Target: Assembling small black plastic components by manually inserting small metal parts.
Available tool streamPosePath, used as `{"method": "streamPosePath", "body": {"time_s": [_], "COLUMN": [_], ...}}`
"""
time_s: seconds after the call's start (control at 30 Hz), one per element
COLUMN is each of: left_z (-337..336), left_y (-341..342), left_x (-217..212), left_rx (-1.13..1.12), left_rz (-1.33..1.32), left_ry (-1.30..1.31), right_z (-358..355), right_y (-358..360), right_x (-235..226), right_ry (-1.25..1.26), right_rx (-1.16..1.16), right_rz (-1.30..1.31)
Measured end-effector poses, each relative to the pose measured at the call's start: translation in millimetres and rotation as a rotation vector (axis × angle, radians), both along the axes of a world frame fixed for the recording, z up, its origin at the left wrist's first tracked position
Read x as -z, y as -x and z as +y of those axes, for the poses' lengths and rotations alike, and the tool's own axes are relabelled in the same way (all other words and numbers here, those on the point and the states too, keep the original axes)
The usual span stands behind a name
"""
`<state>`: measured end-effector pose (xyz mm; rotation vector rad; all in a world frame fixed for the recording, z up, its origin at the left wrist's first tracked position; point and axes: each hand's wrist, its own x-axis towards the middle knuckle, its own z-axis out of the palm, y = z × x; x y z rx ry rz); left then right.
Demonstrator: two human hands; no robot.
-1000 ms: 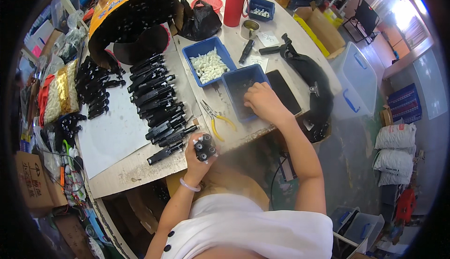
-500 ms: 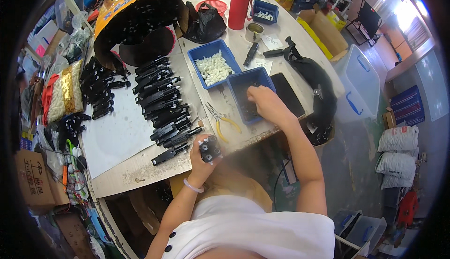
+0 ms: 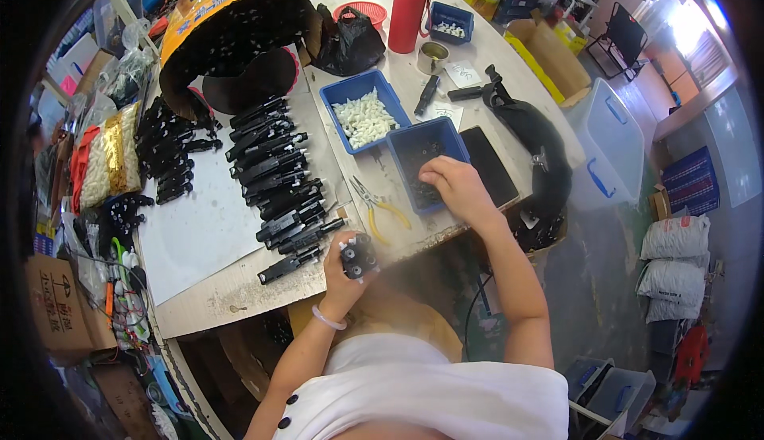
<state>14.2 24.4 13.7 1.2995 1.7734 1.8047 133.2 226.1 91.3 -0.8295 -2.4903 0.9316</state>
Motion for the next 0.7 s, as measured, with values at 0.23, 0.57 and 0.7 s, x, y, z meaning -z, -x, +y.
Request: {"method": "streamPosePath", "body": {"time_s": [0.23,0.57,0.7], "left_z": [-1.1,0.4,0.6], "left_y": [-1.8,-3.0,-2.0], "left_x": [4.6,0.8,1.1], "left_rx": [0.009,-0.024,-0.011], "left_rz": [-0.015,-0.008,-0.040], "left_ry": [0.023,-0.005,0.007], "right_z": [-76.8,-87.5,-88.6], "right_y": [8.7,31.7,33.2], "right_x": [-46.4,-45.8,-46.4], "right_ry": [-0.089,-0.468,-0.579], "right_rx": [-0.359,-0.591,-0.574], "right_rz": [0.304,0.192,0.170]}}
